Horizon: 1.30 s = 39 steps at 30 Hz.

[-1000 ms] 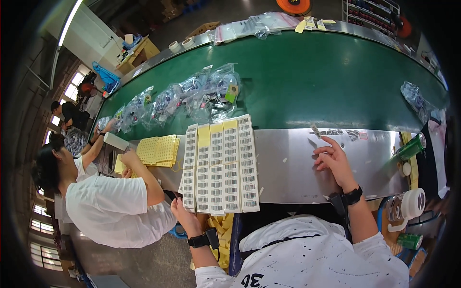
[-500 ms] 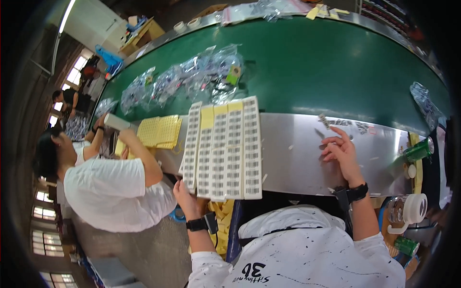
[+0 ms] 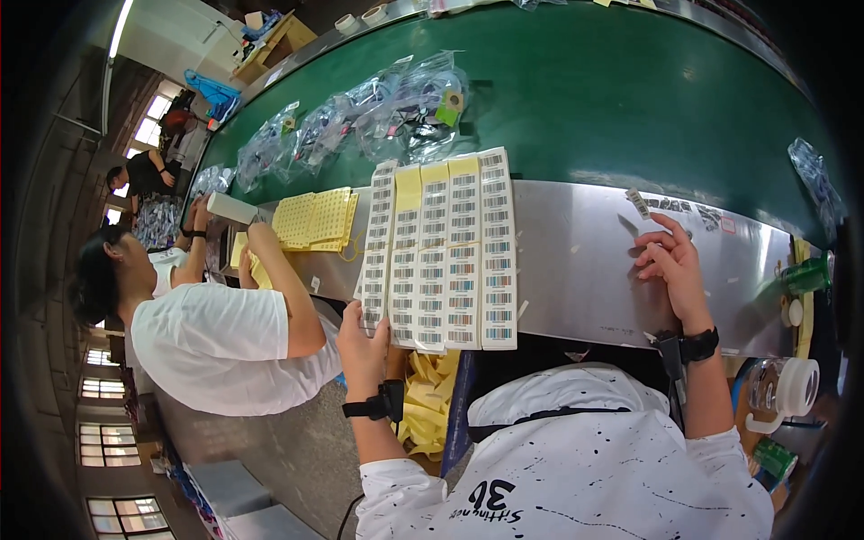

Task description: Apply barcode or identification labels to plastic bags containing shoes on a conveyor belt.

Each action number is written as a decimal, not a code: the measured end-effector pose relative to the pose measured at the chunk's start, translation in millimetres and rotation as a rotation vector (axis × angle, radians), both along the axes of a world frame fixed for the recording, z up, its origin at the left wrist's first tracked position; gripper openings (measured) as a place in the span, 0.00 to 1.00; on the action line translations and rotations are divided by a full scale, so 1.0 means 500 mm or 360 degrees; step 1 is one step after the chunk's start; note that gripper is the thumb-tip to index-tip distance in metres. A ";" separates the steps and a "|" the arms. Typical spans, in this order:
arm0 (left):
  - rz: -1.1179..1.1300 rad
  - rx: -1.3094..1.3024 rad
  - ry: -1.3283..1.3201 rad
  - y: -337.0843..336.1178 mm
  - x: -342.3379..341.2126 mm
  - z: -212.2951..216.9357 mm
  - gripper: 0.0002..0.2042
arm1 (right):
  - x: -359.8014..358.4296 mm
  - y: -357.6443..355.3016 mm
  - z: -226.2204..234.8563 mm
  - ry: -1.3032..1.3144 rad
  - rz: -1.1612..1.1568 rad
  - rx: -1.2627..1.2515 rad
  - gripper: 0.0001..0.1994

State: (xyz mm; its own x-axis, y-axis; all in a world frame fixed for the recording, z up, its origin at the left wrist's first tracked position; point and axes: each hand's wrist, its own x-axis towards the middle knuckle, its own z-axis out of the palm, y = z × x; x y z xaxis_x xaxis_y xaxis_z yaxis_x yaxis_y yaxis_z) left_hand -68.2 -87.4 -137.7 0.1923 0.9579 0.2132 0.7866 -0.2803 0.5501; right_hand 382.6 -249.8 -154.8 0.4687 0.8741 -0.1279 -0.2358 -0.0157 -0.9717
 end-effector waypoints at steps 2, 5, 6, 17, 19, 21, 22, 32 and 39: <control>0.0048 -0.0169 -0.0137 0.004 -0.002 0.013 0.22 | 0.001 -0.003 0.002 0.0015 -0.0001 0.0011 0.20; 0.0080 -0.0415 -0.0394 0.005 -0.001 0.042 0.21 | 0.000 -0.002 0.010 0.0024 0.0003 -0.0015 0.20; 0.0078 -0.0417 -0.0393 0.008 -0.010 0.040 0.21 | -0.001 -0.001 0.011 0.0025 0.0001 -0.0016 0.20; 0.0129 -0.0378 -0.0746 0.036 -0.033 -0.002 0.17 | 0.006 -0.002 0.000 0.0047 0.0024 0.0001 0.18; 0.0135 -0.0321 -0.0735 0.039 -0.033 -0.013 0.17 | 0.005 -0.001 0.002 0.0045 0.0017 -0.0001 0.18; 0.0177 -0.0300 -0.0635 0.036 -0.021 -0.017 0.16 | 0.005 -0.002 0.002 0.0042 0.0014 -0.0005 0.18; 0.0173 -0.0297 -0.0636 0.036 -0.016 -0.020 0.16 | 0.005 -0.002 0.001 0.0050 0.0017 -0.0007 0.18; 0.0141 0.0031 0.0000 0.017 0.035 0.003 0.18 | 0.005 -0.004 0.001 0.0068 0.0008 0.0020 0.18; -0.0046 0.0194 0.0216 0.015 0.021 -0.017 0.16 | 0.007 -0.005 -0.004 0.0069 0.0006 0.0016 0.17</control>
